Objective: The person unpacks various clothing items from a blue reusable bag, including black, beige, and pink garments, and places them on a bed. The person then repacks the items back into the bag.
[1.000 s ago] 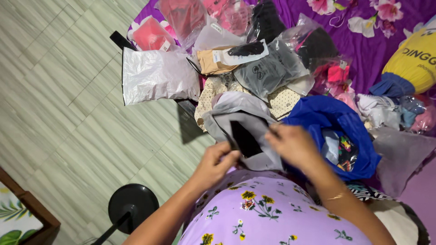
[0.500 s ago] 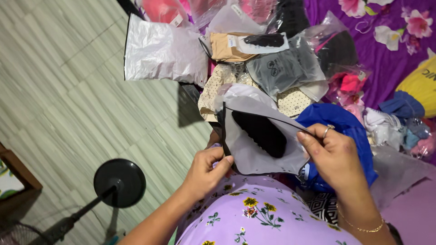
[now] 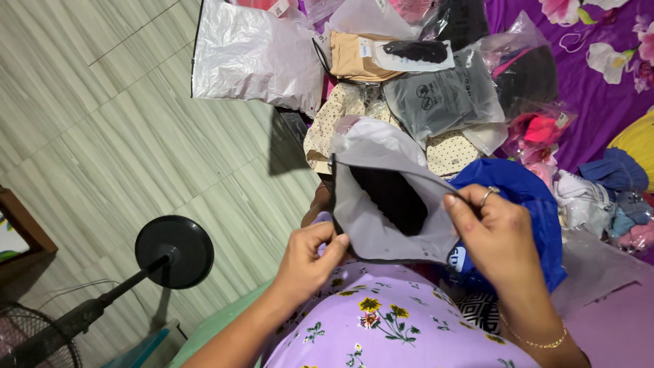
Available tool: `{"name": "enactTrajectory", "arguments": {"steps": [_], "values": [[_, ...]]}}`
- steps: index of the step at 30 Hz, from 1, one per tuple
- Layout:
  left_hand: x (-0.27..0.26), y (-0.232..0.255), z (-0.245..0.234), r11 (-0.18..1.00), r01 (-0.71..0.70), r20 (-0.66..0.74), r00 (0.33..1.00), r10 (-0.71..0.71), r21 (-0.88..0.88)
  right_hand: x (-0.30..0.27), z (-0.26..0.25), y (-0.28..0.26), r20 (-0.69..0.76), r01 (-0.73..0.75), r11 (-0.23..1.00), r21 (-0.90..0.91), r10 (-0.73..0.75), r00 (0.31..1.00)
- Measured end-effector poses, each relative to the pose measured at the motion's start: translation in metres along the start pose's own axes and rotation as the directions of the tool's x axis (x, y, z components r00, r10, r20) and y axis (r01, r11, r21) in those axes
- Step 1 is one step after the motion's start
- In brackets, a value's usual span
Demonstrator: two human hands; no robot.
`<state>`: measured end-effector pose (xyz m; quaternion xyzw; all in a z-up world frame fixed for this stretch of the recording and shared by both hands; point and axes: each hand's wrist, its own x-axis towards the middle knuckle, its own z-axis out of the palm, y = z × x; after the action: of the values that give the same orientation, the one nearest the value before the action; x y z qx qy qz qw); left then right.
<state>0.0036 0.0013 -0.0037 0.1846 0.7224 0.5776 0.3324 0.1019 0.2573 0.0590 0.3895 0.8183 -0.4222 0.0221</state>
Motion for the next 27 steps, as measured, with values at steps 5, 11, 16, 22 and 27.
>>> {"name": "enactTrajectory", "arguments": {"steps": [5, 11, 16, 22, 27], "values": [[0.015, 0.005, 0.016, 0.988, -0.151, 0.032, 0.988, 0.151, -0.027, 0.006, -0.01, -0.007, -0.107, -0.017, 0.983, -0.181, -0.003, 0.994], [0.046, 0.026, 0.055, 0.957, -0.291, 0.169, 0.943, 0.285, 0.012, -0.013, -0.019, 0.008, -0.202, 0.411, 0.668, -0.62, -0.642, 0.74], [0.054, 0.035, 0.076, 0.948, -0.315, 0.232, 0.919, 0.319, -0.054, 0.049, 0.026, 0.055, 0.395, 0.584, 0.789, -0.188, -0.484, 0.781], [0.056, 0.032, 0.097, 0.837, -0.544, 0.377, 0.764, 0.524, -0.06, 0.112, 0.075, 0.122, 0.636, 0.53, 0.839, -0.124, -0.342, 0.691], [0.057, 0.03, 0.11, 0.79, -0.6, 0.454, 0.673, 0.584, -0.126, 0.105, 0.091, 0.138, 0.635, 0.465, 0.885, -0.033, -0.341, 0.694]]}}
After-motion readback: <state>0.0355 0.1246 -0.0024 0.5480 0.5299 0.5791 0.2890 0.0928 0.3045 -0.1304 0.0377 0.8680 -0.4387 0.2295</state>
